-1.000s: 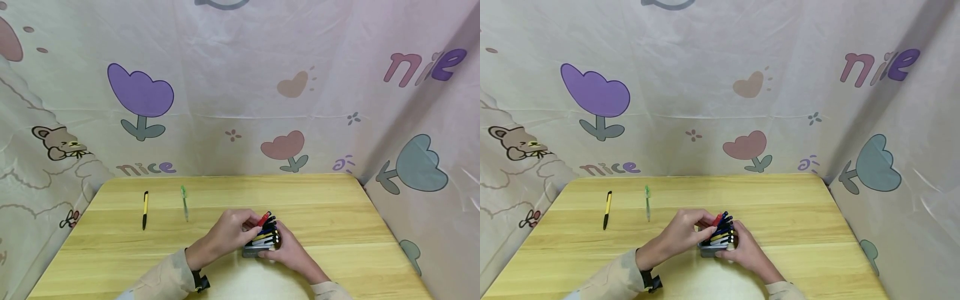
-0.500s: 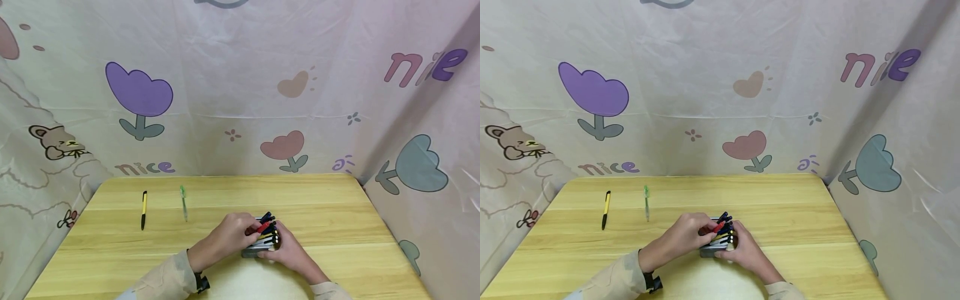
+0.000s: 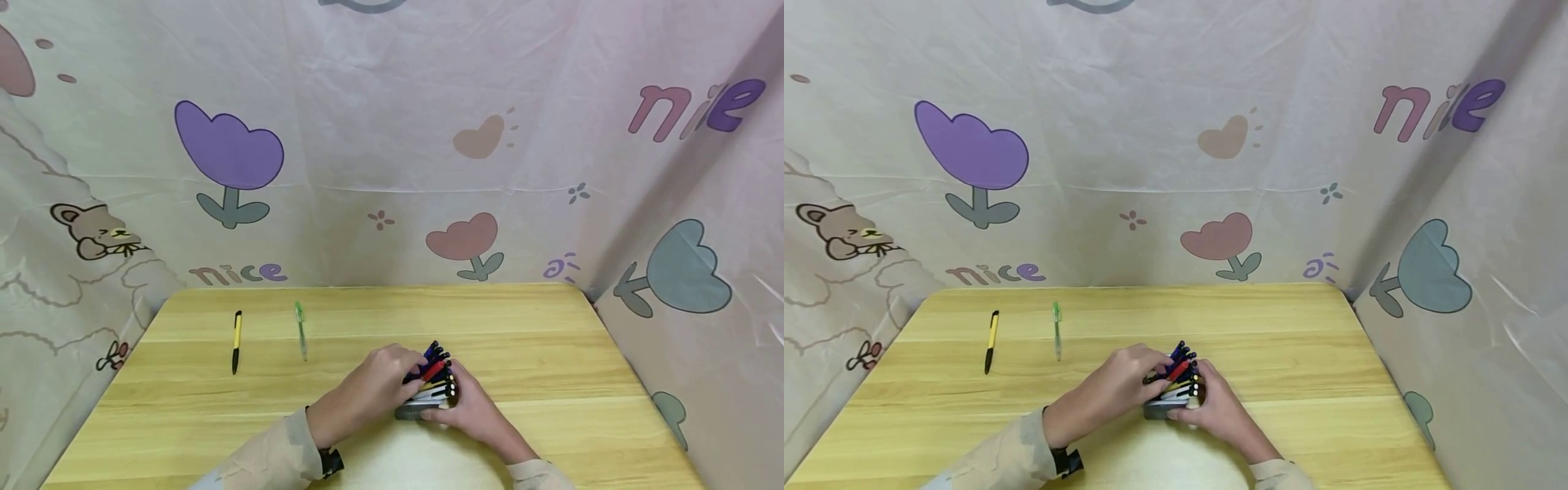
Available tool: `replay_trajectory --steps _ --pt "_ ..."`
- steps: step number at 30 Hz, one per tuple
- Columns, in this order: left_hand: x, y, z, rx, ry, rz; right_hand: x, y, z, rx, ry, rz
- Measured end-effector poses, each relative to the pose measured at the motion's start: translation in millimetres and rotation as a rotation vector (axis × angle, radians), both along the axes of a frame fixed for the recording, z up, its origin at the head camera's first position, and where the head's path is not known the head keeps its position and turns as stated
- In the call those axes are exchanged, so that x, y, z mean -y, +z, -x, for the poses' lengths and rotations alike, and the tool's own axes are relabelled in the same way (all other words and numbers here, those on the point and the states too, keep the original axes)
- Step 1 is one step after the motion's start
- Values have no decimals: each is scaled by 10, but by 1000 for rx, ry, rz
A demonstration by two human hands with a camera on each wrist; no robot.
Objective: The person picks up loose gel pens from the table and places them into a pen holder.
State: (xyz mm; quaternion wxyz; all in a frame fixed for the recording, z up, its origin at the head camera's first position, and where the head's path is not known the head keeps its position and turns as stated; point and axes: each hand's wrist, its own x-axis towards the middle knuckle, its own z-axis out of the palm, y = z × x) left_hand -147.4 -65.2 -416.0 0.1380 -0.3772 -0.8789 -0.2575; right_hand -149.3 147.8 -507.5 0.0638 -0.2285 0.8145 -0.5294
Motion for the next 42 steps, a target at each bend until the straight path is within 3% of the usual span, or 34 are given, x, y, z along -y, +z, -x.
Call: replay_trajectory --steps 5,12,15,21,26,34,42 --pt "78 49 -4 -7 19 -30 4 5 1 4 -16 1" --pt "216 87 36 -27 110 -98 5 0 -5 9 -18 13" --pt "276 81 88 -49 155 -114 -4 -12 -6 -5 -18 1" --pt "452 37 259 -72 291 -58 6 2 -19 22 -24 15" --pt "602 -22 354 -22 398 -15 11 16 -24 41 -29 18" --pt "762 -84 453 30 481 24 -1 2 -19 8 -6 31" --pt "977 -217 588 134 581 55 -3 -2 -12 15 -2 16"
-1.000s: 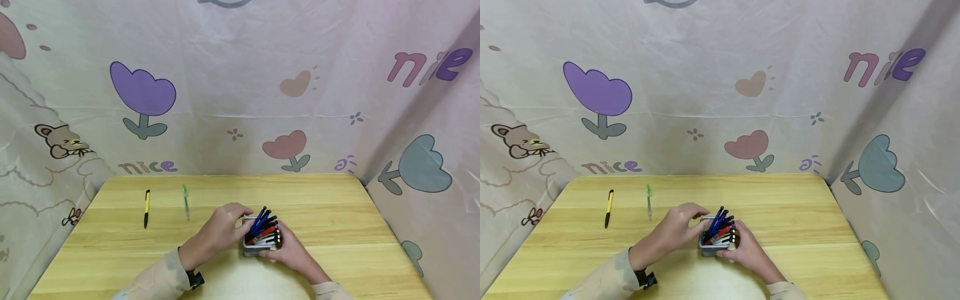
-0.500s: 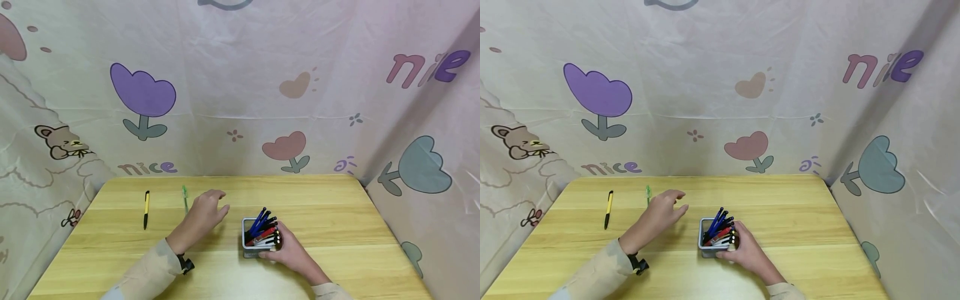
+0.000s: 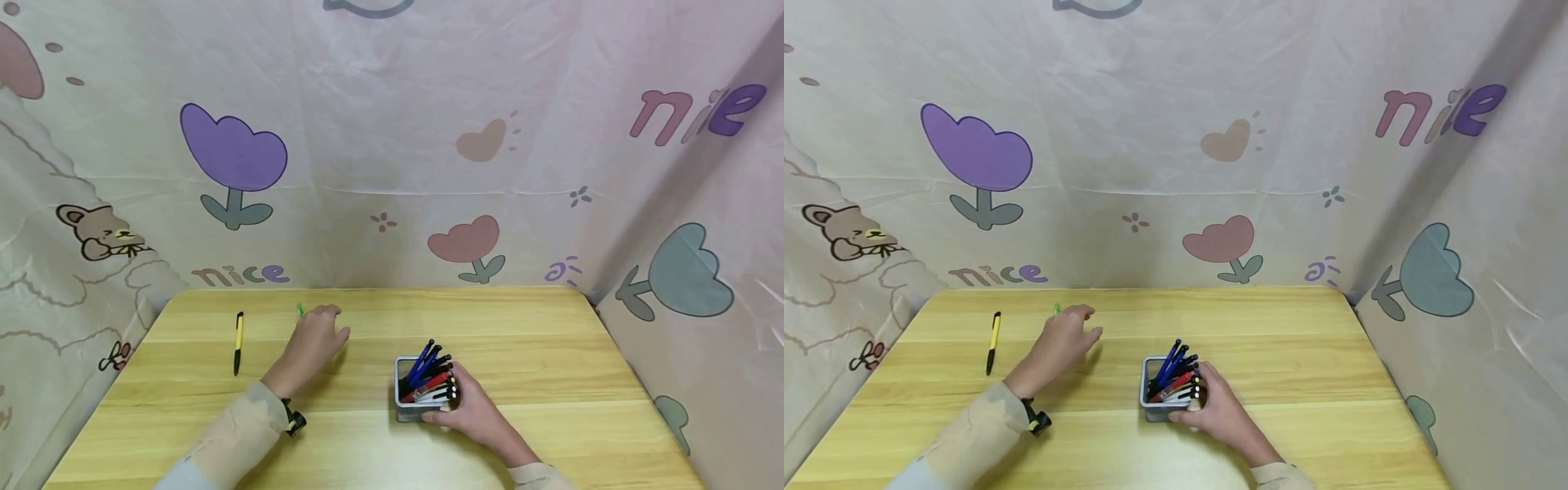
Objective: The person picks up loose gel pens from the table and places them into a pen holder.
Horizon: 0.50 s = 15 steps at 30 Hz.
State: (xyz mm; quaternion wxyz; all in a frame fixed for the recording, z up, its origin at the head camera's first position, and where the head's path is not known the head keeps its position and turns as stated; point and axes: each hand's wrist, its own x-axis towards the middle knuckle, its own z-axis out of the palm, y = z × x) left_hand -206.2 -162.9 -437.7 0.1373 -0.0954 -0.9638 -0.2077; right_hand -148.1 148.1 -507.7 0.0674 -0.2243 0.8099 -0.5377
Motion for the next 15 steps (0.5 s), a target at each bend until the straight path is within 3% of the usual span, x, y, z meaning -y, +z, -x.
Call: replay_trajectory --steps 5,9,12,15 --pt "152 -106 75 29 50 5 8 20 -4 7 -15 -14" --pt "265 -180 127 57 89 17 47 127 -47 33 -35 3" --pt "324 -206 149 78 111 30 53 120 -43 50 -38 13" --pt "367 -223 162 102 134 38 24 9 4 28 -17 8"
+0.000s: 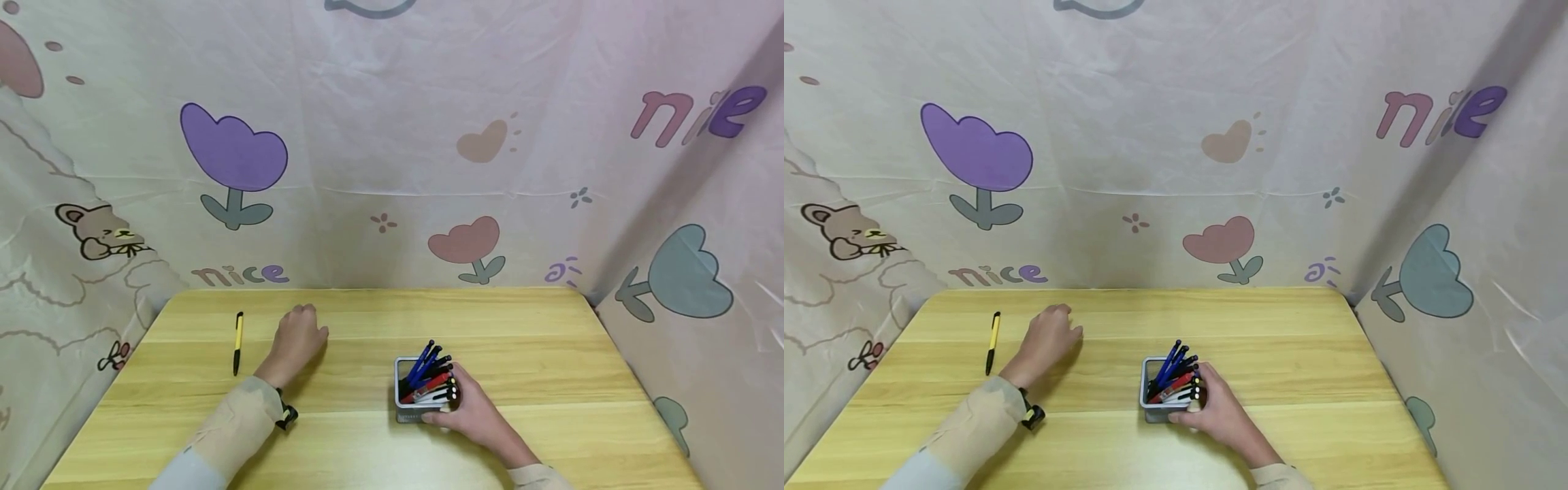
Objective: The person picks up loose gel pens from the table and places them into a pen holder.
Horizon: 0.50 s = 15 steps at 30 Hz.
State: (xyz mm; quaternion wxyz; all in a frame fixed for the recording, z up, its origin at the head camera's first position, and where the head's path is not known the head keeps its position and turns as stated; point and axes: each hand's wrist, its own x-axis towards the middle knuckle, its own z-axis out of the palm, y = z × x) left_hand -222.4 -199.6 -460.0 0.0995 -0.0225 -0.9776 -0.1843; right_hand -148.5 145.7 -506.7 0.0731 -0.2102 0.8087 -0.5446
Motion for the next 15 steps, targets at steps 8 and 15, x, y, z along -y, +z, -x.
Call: replay_trajectory --steps 8,15 --pt "130 -77 34 45 48 23 45 161 -59 22 -15 15" --pt "222 -134 61 103 48 -24 28 129 -51 -5 -1 5"
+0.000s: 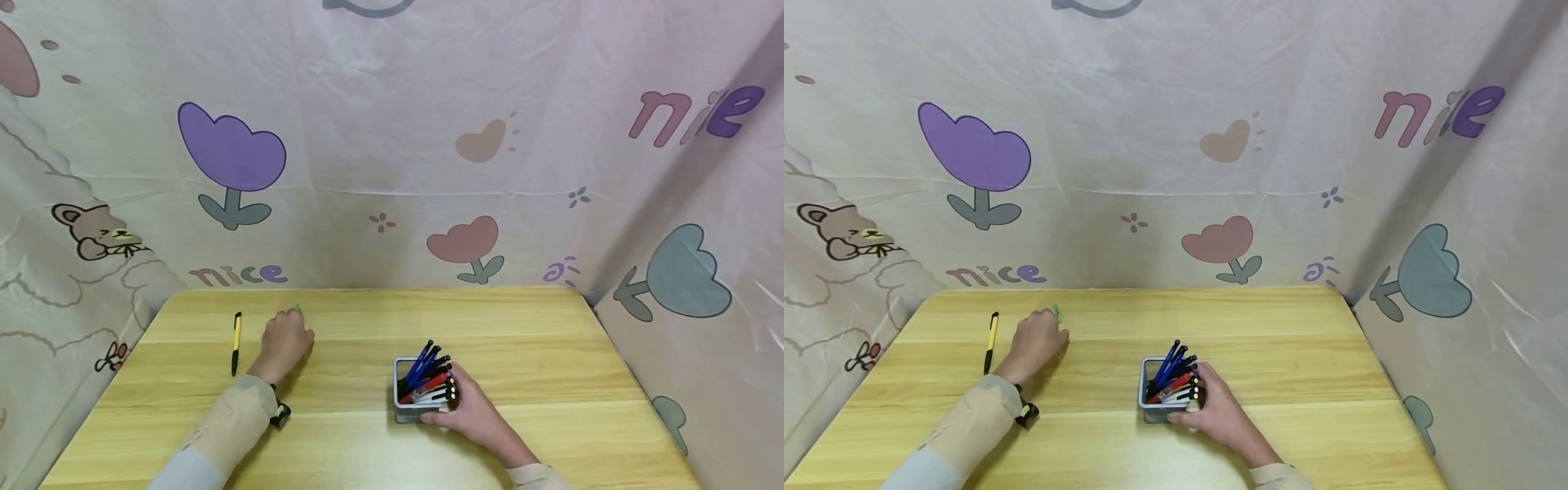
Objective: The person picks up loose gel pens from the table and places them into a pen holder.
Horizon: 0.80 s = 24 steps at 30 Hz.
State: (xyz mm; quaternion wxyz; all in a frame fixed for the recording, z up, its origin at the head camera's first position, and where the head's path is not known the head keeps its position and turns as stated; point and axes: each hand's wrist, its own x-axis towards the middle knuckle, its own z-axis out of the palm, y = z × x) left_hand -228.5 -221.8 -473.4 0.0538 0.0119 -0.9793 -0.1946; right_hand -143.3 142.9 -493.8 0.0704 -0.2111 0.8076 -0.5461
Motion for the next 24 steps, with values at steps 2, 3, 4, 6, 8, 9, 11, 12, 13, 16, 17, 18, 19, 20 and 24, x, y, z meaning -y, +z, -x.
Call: replay_trajectory --steps 2,3,4,6,8,9,11,12,13,16,17,18,19,20,24 --pt "15 -9 4 1 -7 -10 -17 -62 20 12 3 5" --pt "21 -10 6 -2 -10 -13 -23 -87 29 13 11 11" --pt "26 -10 8 -3 -13 -9 -29 -105 35 12 17 17" --pt "38 -6 12 -5 -15 9 -32 -125 41 24 24 35" --pt "53 -1 17 -7 -21 24 -34 -128 44 21 19 25" --pt "60 2 21 -5 -23 29 -34 -126 44 19 12 15" --pt "75 4 24 -8 -33 38 -35 -118 43 11 0 -10" --pt "83 3 27 -12 -38 41 -36 -115 42 9 -7 -22" --pt "90 3 27 -14 -43 41 -37 -113 42 2 -12 -34" --pt "100 6 24 -18 -56 27 -39 -110 42 -9 -9 -46" --pt "103 7 23 -21 -63 19 -39 -109 43 -16 -3 -45" --pt "102 10 22 -18 -65 11 -39 -109 43 -14 -7 -43" --pt "99 16 19 -17 -69 1 -39 -108 43 -19 -3 -41" --pt "94 21 16 -16 -71 -6 -41 -108 44 -25 0 -38" --pt "59 48 3 -1 -66 -36 -42 -108 39 -25 -5 -38"
